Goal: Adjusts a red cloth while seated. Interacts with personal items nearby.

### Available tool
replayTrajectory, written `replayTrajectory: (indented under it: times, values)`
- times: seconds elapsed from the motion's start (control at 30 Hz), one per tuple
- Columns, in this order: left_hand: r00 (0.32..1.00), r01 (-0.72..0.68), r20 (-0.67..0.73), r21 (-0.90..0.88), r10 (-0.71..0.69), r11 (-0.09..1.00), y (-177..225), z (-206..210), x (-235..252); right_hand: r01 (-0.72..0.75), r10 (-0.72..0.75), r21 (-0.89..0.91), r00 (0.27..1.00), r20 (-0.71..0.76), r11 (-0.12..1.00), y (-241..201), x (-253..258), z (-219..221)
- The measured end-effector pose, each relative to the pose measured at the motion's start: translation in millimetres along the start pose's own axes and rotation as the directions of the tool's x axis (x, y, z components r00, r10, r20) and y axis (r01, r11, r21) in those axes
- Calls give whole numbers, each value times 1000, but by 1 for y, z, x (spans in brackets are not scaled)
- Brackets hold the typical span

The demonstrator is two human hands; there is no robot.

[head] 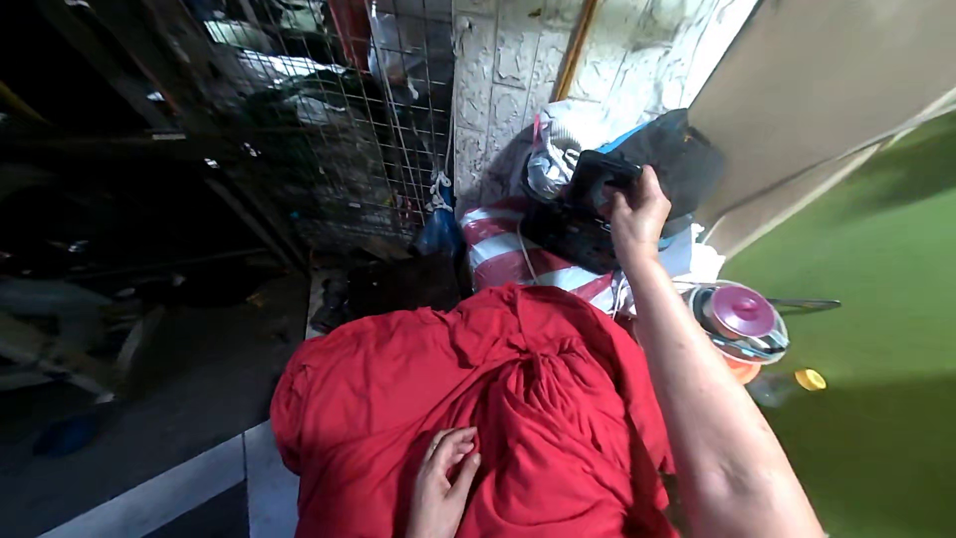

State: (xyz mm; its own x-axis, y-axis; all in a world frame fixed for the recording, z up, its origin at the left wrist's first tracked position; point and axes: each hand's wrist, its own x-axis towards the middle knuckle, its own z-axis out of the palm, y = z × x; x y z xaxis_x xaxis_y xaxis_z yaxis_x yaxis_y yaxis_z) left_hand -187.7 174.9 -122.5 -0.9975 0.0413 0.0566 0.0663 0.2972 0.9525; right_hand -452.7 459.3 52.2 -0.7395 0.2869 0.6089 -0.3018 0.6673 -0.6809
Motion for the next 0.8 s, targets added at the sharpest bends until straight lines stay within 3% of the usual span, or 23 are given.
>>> replayTrajectory:
  times: [0.17, 0.37, 0.53, 0.8]
  values:
    - [1000, 14, -5, -25, -14, 1000, -2, 0, 1, 163, -164, -101, 986, -5, 981, 1, -10, 3]
    - [1000, 18, 16, -49, -17, 999, -2, -3, 0, -58, 57, 23, 998, 29, 998, 19, -4, -47]
    - [1000, 0, 15, -59, 1, 998, -6, -2, 1, -27, 27, 28, 1000, 3, 999, 33, -7, -71]
    - [998, 53, 33, -61, -51, 997, -3, -5, 2, 69, -65, -238, 998, 25, 969, 34, -14, -89]
